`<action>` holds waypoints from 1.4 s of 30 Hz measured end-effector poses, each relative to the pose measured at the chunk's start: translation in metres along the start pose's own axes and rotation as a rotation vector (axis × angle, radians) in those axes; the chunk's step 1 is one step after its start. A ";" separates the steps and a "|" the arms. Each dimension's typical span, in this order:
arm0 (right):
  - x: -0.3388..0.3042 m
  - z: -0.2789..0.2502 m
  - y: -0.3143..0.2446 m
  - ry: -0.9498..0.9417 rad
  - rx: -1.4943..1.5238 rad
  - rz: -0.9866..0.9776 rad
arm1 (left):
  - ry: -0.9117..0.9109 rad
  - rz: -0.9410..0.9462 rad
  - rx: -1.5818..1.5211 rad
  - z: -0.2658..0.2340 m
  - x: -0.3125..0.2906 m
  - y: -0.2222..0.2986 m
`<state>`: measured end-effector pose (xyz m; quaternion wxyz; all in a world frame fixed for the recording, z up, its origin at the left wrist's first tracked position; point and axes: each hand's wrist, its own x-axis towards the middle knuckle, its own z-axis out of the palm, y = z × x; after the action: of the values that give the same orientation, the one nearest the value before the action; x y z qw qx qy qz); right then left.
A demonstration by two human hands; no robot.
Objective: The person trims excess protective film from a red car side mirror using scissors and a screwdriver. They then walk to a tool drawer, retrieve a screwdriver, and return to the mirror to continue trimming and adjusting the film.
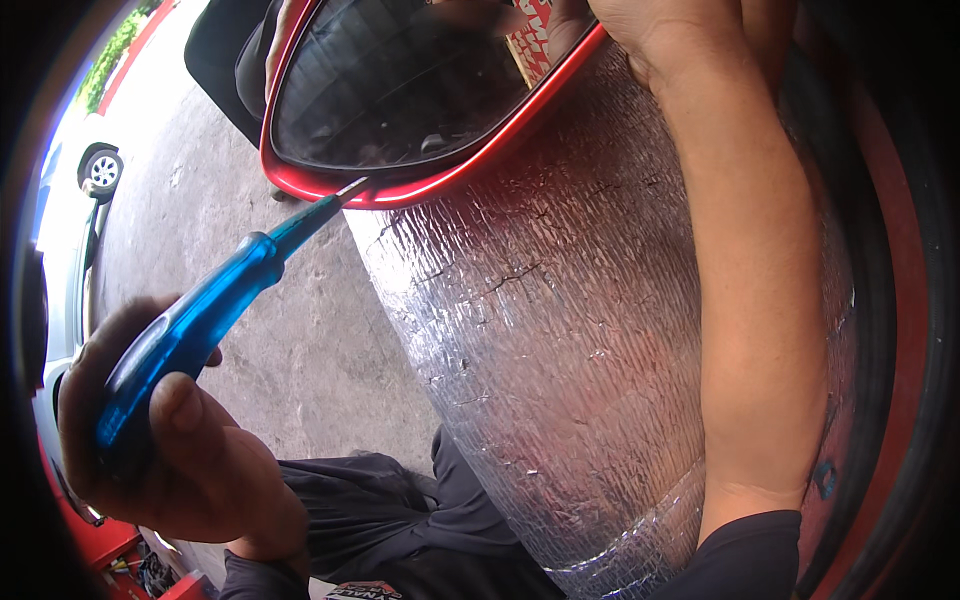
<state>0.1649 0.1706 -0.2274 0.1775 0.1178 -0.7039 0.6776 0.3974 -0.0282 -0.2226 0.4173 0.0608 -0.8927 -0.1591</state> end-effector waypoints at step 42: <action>-0.006 0.006 -0.010 0.087 -0.156 0.002 | -0.092 -0.040 0.105 -0.019 -0.019 0.032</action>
<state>0.1733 0.1632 -0.2209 0.2159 0.0731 -0.7464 0.6253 0.4247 0.0022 -0.2145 0.3687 0.0931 -0.9166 -0.1231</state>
